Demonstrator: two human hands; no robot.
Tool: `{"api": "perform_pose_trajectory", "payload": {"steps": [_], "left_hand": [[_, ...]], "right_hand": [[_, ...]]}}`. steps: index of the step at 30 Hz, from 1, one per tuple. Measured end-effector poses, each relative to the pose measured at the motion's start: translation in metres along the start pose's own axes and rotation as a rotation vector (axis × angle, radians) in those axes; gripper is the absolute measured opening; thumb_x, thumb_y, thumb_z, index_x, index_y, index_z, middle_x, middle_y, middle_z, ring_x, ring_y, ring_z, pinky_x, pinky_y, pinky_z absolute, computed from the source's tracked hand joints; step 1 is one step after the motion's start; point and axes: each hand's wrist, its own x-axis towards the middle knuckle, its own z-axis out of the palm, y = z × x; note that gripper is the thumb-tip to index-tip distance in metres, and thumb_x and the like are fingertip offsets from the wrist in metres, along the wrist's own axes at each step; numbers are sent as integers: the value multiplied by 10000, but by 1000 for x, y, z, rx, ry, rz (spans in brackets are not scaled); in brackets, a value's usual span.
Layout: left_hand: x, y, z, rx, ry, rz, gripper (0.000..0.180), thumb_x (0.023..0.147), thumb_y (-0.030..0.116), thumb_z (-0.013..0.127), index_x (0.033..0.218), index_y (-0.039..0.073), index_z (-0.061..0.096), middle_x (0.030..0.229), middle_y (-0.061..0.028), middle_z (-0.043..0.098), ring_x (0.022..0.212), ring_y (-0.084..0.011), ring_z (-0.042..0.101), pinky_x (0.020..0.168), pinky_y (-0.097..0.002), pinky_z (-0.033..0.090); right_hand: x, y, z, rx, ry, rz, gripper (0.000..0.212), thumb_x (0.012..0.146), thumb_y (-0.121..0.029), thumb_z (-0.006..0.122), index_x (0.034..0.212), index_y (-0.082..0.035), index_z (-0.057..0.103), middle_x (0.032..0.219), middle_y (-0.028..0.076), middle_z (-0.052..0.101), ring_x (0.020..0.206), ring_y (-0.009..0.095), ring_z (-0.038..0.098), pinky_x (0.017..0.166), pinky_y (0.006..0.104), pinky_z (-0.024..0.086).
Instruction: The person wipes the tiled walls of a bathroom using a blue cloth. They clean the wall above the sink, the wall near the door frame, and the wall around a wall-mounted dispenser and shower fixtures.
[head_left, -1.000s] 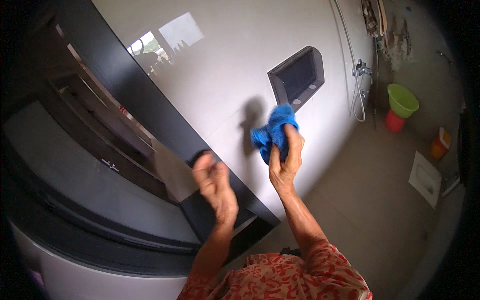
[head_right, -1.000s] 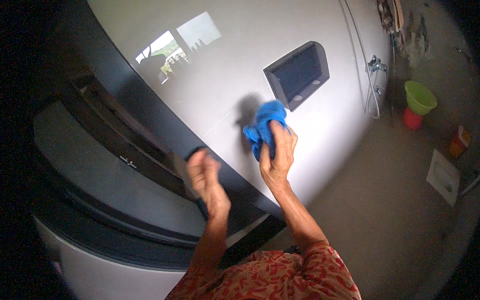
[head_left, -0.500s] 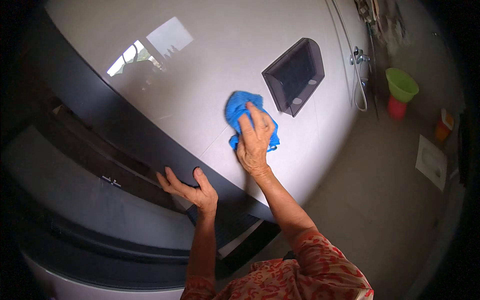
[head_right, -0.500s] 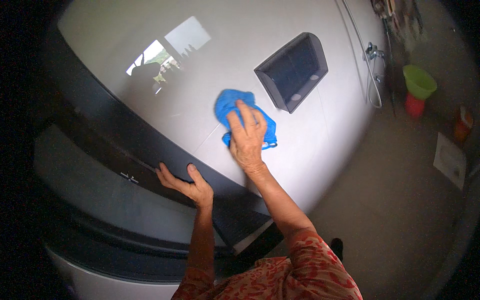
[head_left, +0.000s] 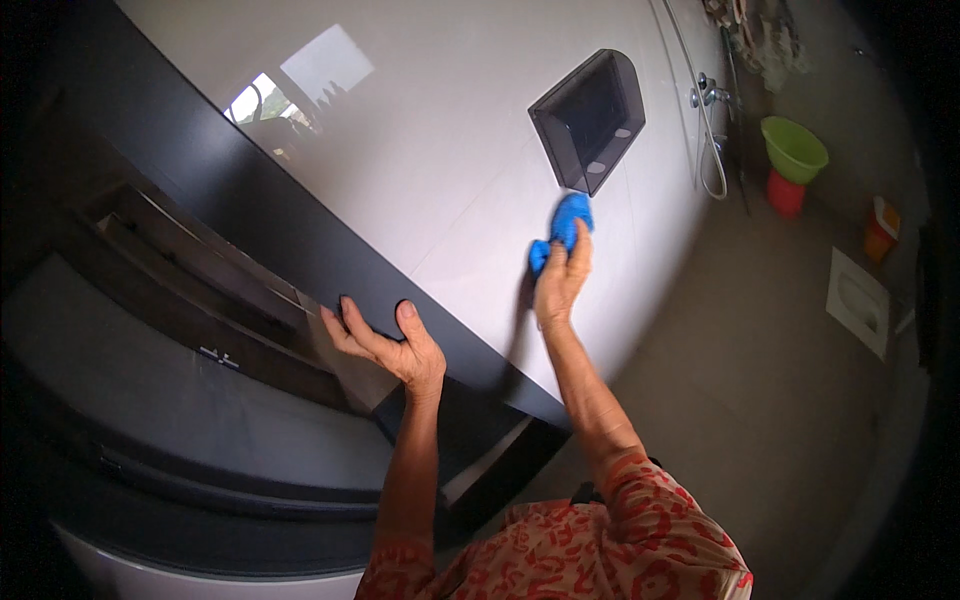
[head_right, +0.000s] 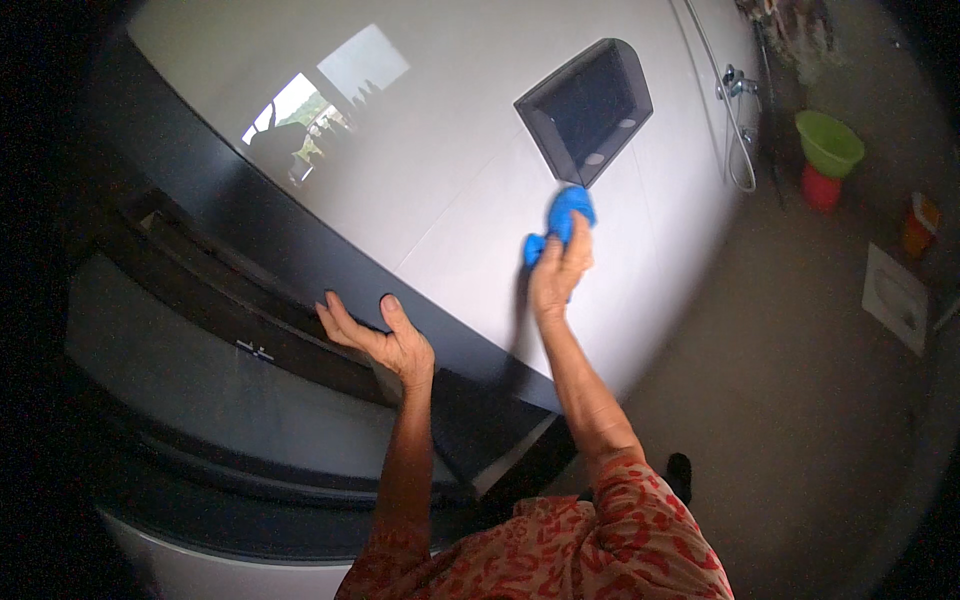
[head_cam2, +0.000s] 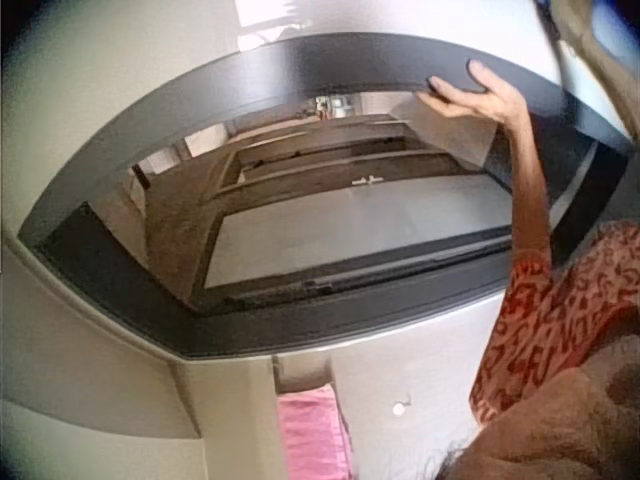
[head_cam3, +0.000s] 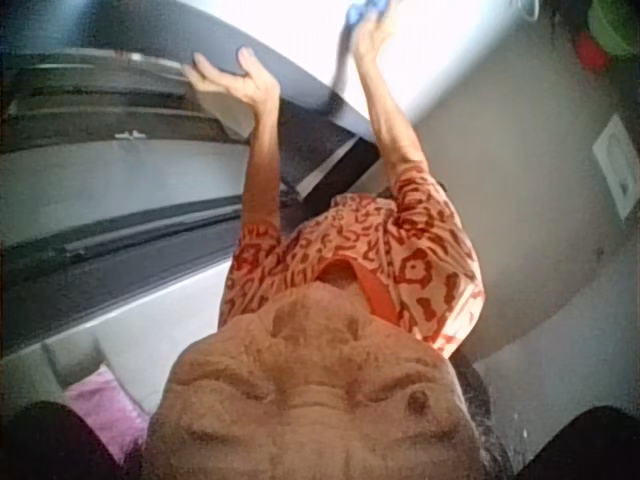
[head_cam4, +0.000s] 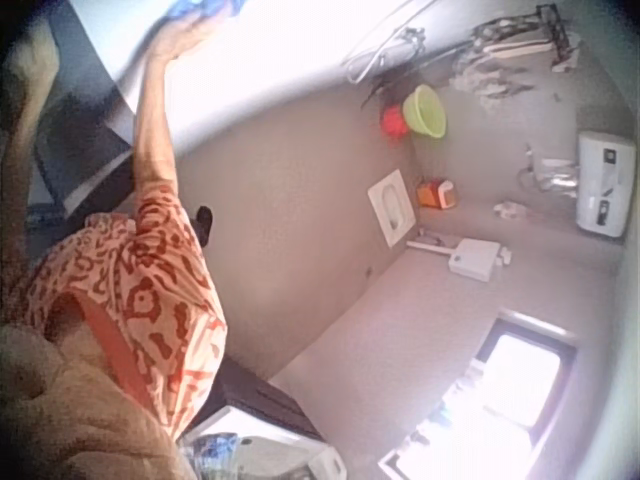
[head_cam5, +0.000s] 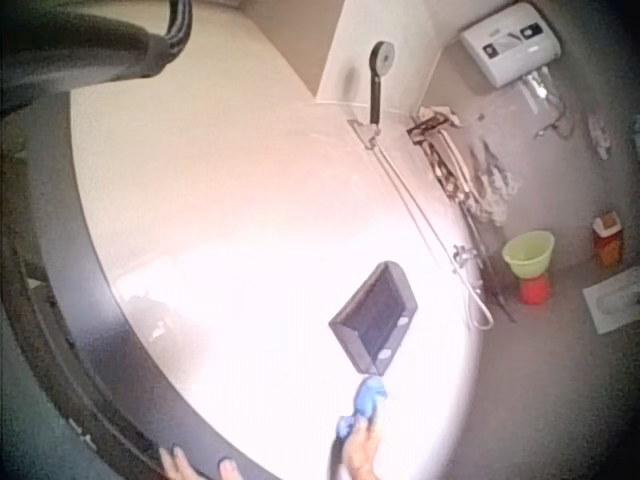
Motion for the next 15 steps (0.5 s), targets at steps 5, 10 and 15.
{"api": "perform_pose_trajectory", "payload": {"steps": [5,10,15], "left_hand": [[1,0,-10,-90,-69,-7,649,932,355,423,1409,16,142,1420,-257,78,1298,-377,179,1029,-513,222],[-3,-4,-12,-168,-141,-25,700,931,415,377,1423,13,84,1432,-257,54,1314,-381,151,1036,-510,220],[-6,-1,-4,-66,-68,-29,765,896,394,489,1414,-17,104,1436,-278,84,1325,-393,144,1064,-518,137]], "right_hand": [[-66,-99,16,29,-300,-423,413,781,-21,502,1195,-36,497,1297,193,439,1244,320,339,1041,454,181],[-83,-100,14,37,-455,-603,377,720,31,533,1078,-81,569,1256,149,459,1177,333,343,997,447,216],[-56,-40,3,-208,-250,-516,454,698,87,496,1117,-84,530,1274,159,435,1131,337,382,977,425,238]]}}
